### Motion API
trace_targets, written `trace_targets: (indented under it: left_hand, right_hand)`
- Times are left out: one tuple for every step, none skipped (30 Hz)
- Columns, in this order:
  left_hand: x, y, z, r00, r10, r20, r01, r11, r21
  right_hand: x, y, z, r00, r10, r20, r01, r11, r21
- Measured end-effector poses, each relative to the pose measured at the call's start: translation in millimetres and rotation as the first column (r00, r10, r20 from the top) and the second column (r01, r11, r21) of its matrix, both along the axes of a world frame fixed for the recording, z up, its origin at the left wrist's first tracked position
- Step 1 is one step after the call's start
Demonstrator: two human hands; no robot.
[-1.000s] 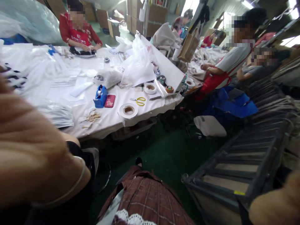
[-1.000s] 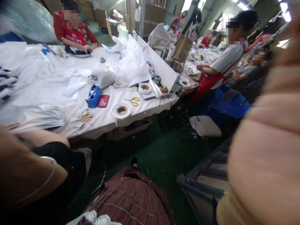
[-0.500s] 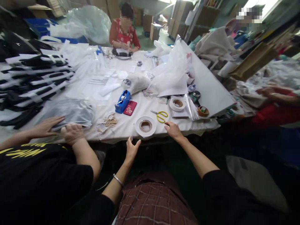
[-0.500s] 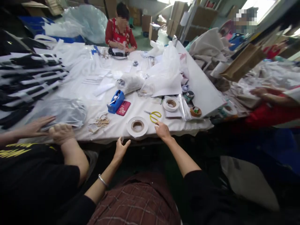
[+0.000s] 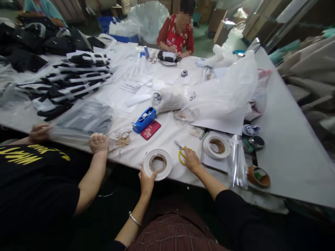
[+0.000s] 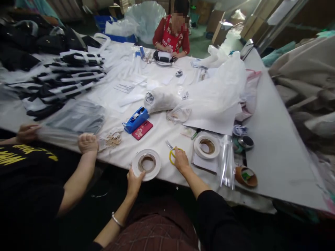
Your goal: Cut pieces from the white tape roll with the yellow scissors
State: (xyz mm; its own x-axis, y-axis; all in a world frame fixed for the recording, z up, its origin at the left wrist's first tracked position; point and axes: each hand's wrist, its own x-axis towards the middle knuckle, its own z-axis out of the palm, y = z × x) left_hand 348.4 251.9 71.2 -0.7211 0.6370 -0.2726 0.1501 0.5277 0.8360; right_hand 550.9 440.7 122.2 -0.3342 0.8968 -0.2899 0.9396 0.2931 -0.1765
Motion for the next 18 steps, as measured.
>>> trace_targets:
  left_hand:
    - [-0.8, -0.1, -1.1, 1.0, 0.007, -0.002, -0.007, 1.0, 0.002]
    - [-3.0, 0.7, -1.5, 1.0, 0.006, -0.007, -0.006, 1.0, 0.005]
    - [-6.3, 2.5, -1.1, 1.0, -0.011, -0.014, 0.011, 1.0, 0.01]
    - [-10.5, 5.1, 0.3, 0.999, -0.043, -0.027, 0.044, 0.999, 0.017]
    - [-15.0, 8.4, 2.5, 0.995, -0.087, -0.044, 0.088, 0.996, 0.023]
    - [-19.2, 12.1, 5.5, 0.988, -0.138, -0.063, 0.14, 0.99, 0.024]
    - [-22.8, 15.8, 9.0, 0.979, -0.187, -0.075, 0.189, 0.982, 0.015]
    - [-25.2, 19.4, 12.6, 0.971, -0.227, -0.078, 0.227, 0.974, -0.003]
    - [-26.4, 22.5, 16.1, 0.965, -0.25, -0.077, 0.249, 0.968, -0.024]
    - [-26.3, 25.1, 19.1, 0.964, -0.253, -0.078, 0.251, 0.967, -0.041]
    - [-25.3, 26.9, 21.6, 0.967, -0.239, -0.085, 0.236, 0.971, -0.047]
    - [-23.6, 28.0, 23.5, 0.972, -0.21, -0.103, 0.206, 0.978, -0.041]
    - [-21.8, 28.6, 24.9, 0.977, -0.171, -0.131, 0.17, 0.985, -0.02]
    - [-20.1, 28.8, 25.8, 0.979, -0.128, -0.161, 0.132, 0.991, 0.014]
    - [-19.1, 28.7, 26.5, 0.979, -0.09, -0.183, 0.101, 0.993, 0.052]
    - [-18.9, 28.5, 26.8, 0.981, -0.068, -0.182, 0.085, 0.992, 0.09]
    - [-19.5, 28.4, 26.8, 0.986, -0.062, -0.158, 0.082, 0.989, 0.123]
    - [-20.9, 28.5, 26.4, 0.991, -0.069, -0.116, 0.086, 0.985, 0.147]
  right_hand:
    - [0.6, 3.5, -1.9, 1.0, 0.017, 0.001, -0.017, 1.0, -0.01]
    - [1.2, 7.2, -3.4, 1.0, 0.03, -0.001, -0.03, 0.999, -0.023]
    - [1.8, 11.2, -4.3, 0.999, 0.039, -0.006, -0.039, 0.999, -0.035]
    - [2.6, 15.5, -4.6, 0.999, 0.043, -0.015, -0.044, 0.998, -0.049]
    - [3.6, 19.9, -4.1, 0.999, 0.04, -0.028, -0.042, 0.997, -0.062]
    - [4.7, 24.4, -2.9, 0.999, 0.029, -0.043, -0.032, 0.996, -0.078]
    - [6.0, 28.8, -0.8, 0.998, 0.008, -0.059, -0.014, 0.995, -0.096]
    - [7.3, 32.8, 2.1, 0.997, -0.022, -0.075, 0.013, 0.993, -0.117]
    - [8.5, 36.4, 5.8, 0.994, -0.055, -0.091, 0.042, 0.989, -0.138]
    - [9.5, 39.3, 10.2, 0.99, -0.087, -0.111, 0.068, 0.985, -0.159]
    - [9.9, 41.6, 15.1, 0.984, -0.109, -0.138, 0.084, 0.981, -0.176]
    - [9.5, 43.2, 20.2, 0.978, -0.119, -0.171, 0.086, 0.978, -0.189]
    - [8.1, 44.1, 25.5, 0.971, -0.115, -0.208, 0.074, 0.978, -0.197]
    - [5.4, 44.5, 30.5, 0.965, -0.101, -0.243, 0.053, 0.979, -0.197]
    - [1.1, 44.3, 35.1, 0.955, -0.08, -0.287, 0.024, 0.981, -0.191]
    - [-4.7, 43.7, 39.1, 0.936, -0.057, -0.348, -0.01, 0.982, -0.187]
    - [-11.9, 42.7, 42.3, 0.905, -0.037, -0.423, -0.048, 0.981, -0.188]
    - [-20.4, 41.4, 44.5, 0.866, -0.018, -0.5, -0.091, 0.977, -0.191]
